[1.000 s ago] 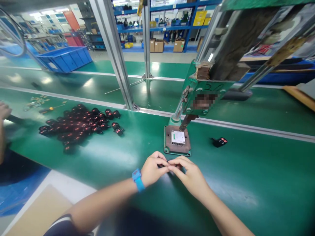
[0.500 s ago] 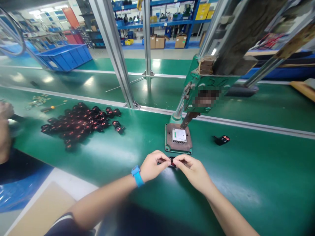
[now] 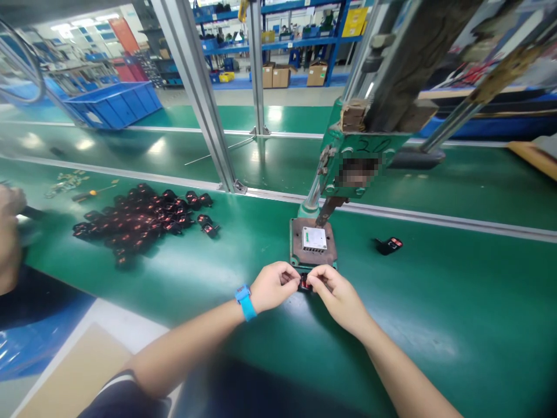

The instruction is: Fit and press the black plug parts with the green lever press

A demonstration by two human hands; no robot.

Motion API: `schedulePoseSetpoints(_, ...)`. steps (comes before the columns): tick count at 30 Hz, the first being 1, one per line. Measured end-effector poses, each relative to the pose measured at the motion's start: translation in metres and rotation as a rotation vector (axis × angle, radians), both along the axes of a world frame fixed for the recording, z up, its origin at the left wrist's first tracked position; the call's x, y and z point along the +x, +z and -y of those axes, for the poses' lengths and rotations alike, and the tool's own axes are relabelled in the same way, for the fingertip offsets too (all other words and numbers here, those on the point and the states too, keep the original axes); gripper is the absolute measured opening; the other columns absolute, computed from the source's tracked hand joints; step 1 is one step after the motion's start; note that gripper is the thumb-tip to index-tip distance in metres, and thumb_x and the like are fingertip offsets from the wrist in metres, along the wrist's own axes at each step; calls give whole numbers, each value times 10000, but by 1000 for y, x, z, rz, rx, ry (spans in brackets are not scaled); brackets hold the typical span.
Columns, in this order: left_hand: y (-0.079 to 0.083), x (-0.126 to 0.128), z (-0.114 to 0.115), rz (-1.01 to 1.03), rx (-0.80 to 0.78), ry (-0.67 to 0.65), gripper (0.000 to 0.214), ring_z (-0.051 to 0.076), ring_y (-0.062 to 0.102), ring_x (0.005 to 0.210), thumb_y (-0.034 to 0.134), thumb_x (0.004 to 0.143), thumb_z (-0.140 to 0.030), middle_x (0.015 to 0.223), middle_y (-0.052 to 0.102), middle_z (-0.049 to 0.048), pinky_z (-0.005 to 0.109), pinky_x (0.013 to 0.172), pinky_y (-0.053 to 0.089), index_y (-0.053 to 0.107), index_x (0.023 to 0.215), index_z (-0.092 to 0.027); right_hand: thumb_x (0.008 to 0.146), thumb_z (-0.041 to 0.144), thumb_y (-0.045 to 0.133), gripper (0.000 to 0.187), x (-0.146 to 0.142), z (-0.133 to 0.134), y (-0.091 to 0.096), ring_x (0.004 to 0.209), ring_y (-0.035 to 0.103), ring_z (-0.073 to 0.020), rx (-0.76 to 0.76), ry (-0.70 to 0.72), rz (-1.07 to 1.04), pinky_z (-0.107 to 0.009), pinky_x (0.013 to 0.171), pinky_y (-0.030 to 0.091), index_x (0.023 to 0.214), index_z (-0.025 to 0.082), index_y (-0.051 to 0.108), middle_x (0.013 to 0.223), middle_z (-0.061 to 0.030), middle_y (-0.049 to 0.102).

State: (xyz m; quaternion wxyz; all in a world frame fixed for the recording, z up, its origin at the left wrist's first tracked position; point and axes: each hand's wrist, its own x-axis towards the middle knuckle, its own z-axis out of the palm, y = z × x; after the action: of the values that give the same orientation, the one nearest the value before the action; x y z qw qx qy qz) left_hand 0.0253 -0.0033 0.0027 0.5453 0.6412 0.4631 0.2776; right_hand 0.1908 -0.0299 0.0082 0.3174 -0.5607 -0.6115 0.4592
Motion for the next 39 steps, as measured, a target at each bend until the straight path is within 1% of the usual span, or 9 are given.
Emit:
schedulePoseSetpoints(2, -1, 0, 0, 32, -34, 12, 124, 95, 547, 646, 512, 737, -194, 719, 592, 23, 213, 617, 455, 570, 818, -121, 842, 368, 413, 218, 1, 0, -1, 714, 505, -97, -5, 8, -15, -208, 671, 404, 812, 166, 488, 767, -8, 542)
schedulePoseSetpoints(5, 1, 0, -3, 55, 30, -4, 197, 95, 547, 674, 552, 728, -230, 784, 576, 35, 220, 640, 461, 593, 893, -131, 844, 372, 417, 215, 1, 0, -1, 711, 497, -90, 4, 30, -8, -200, 670, 399, 819, 170, 489, 771, -3, 535)
schedulePoseSetpoints(8, 6, 0, -7, 21, 132, -66, 175, 89, 529, 634, 625, 682, -276, 776, 559, 34, 218, 617, 459, 645, 793, -142, 838, 385, 426, 225, 1, 0, 1, 716, 496, -97, 35, 36, 10, -211, 677, 400, 826, 171, 497, 779, -9, 537)
schedulePoseSetpoints(12, 8, 2, -10, -56, 179, -73, 137, 96, 529, 624, 608, 700, -272, 708, 563, 28, 213, 599, 446, 660, 709, -145, 833, 371, 436, 214, 1, -1, 2, 727, 504, -106, 90, 23, 60, -222, 684, 400, 815, 176, 523, 792, -16, 552)
schedulePoseSetpoints(21, -2, 5, -4, -6, -8, -21, 118, 102, 573, 642, 549, 717, -243, 731, 609, 24, 210, 614, 470, 586, 740, -133, 770, 408, 510, 256, 10, 0, -5, 689, 535, -125, 4, -127, 10, -232, 633, 422, 836, 173, 585, 782, -26, 592)
schedulePoseSetpoints(25, -3, 6, -2, 17, -69, 11, 148, 116, 583, 660, 549, 723, -267, 727, 628, 36, 227, 632, 476, 582, 754, -126, 810, 419, 455, 275, 13, 3, 0, 717, 525, -116, 52, -94, 81, -229, 656, 417, 870, 188, 593, 809, -26, 579)
schedulePoseSetpoints(30, -3, 5, -1, 14, -53, 21, 167, 122, 582, 674, 553, 724, -287, 736, 637, 36, 235, 651, 475, 597, 759, -130, 768, 391, 546, 234, 6, 6, 4, 624, 462, -95, 156, 5, 200, -229, 618, 394, 903, 214, 614, 756, -14, 526)
schedulePoseSetpoints(33, -3, 5, -1, 26, -58, 27, 179, 129, 593, 695, 553, 728, -300, 749, 644, 40, 237, 665, 474, 602, 761, -131, 780, 377, 534, 213, -1, 4, 1, 596, 453, -91, 168, -40, 152, -225, 592, 385, 873, 208, 626, 722, -12, 521)
schedulePoseSetpoints(39, -2, 4, -1, 149, -201, 40, 164, 103, 577, 631, 582, 713, -278, 694, 622, 30, 230, 632, 469, 573, 747, -118, 812, 328, 482, 187, -2, 2, 0, 680, 499, -104, 105, -55, 86, -214, 631, 388, 753, 176, 575, 745, -9, 556)
